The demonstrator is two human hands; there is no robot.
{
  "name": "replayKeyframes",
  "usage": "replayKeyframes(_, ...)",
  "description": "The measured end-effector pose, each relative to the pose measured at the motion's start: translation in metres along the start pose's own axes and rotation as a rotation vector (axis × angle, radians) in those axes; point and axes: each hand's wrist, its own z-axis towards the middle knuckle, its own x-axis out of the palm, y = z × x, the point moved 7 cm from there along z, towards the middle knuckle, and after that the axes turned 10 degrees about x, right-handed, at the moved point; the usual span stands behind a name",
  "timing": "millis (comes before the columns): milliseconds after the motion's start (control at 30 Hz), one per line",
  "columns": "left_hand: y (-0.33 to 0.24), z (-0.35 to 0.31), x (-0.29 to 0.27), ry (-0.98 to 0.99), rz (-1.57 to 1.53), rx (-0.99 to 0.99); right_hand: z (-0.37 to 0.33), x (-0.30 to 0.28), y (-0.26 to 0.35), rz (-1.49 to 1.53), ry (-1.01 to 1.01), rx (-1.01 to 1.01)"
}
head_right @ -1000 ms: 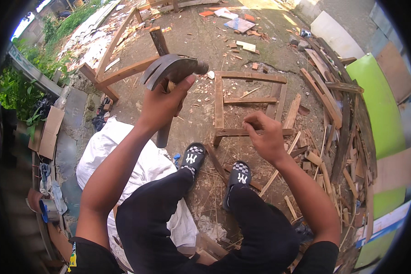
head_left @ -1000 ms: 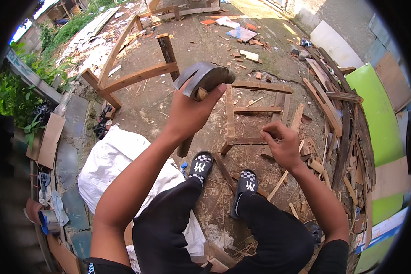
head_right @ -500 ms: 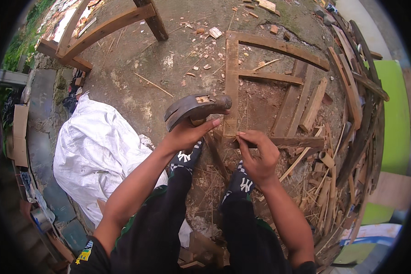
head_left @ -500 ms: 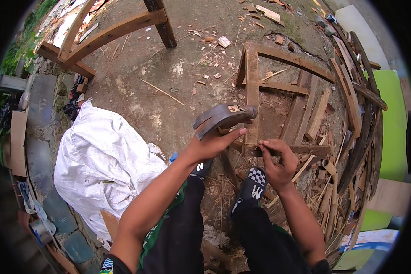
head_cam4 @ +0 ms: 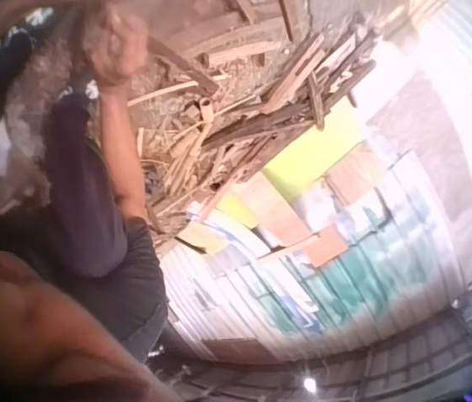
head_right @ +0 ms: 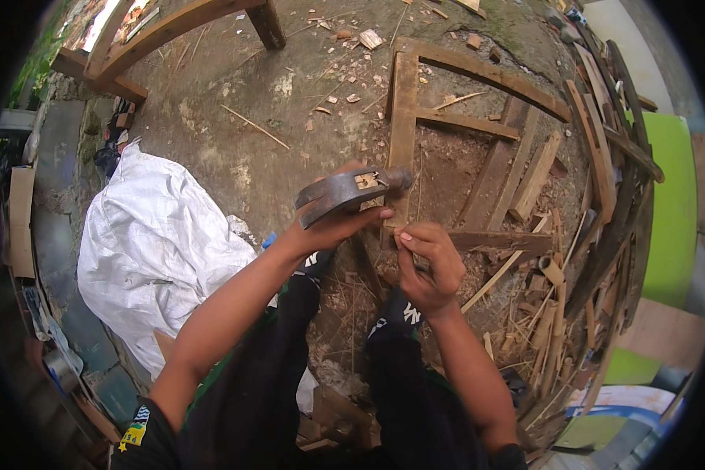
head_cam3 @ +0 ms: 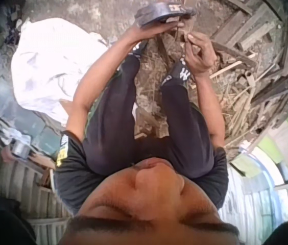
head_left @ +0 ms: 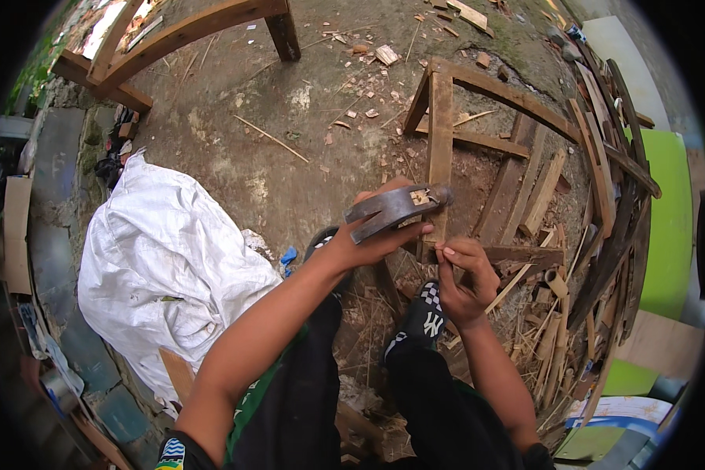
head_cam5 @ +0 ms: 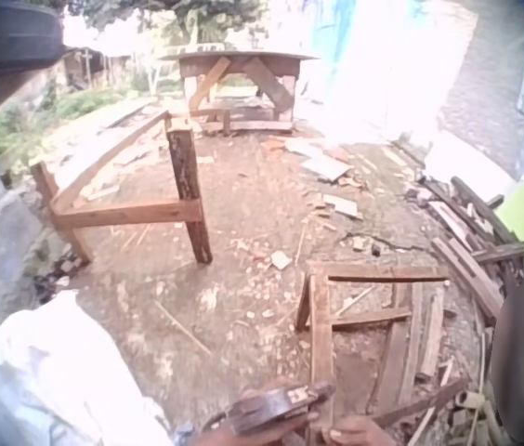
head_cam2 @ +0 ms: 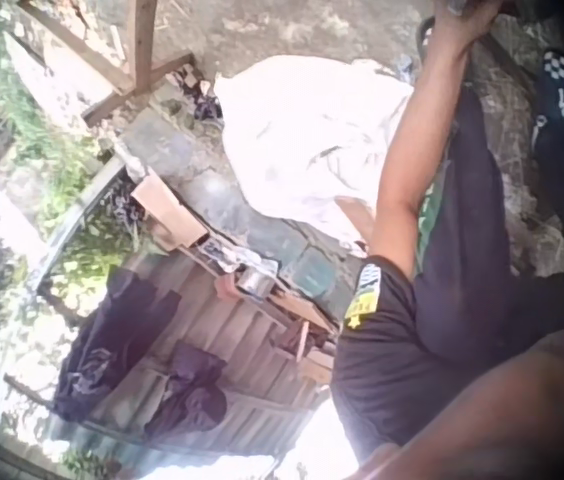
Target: The person assembles a wooden frame by aligning planks and securing them with a hammer and nails. They repeatedly adjust the frame, pick up nails, and hammer joints together while sitting on the ground.
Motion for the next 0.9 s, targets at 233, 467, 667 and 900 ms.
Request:
replayKeyframes(233, 0.006, -0.005, 0.006, 0.052, -0.104, -0.118, -0.001, -0.002, 0.001, -0.009, -0.003, -0.023)
replayKeyframes(467, 0.015, -0.008, 0.007, 0.036, -0.038, -0.079, -0.001, 0.001, 0.006, -0.045, 0.009, -0.07)
replayKeyframes(667, 0.023, -0.01, 0.008, 0.062, 0.022, -0.064, 0.0, 0.003, 0.011, -0.072, 0.028, -0.112)
replayKeyframes(900, 0.005, -0.007, 0.002, 0.017, 0.017, -0.057, 0.003, 0.005, 0.015, -0.093, 0.038, -0.126)
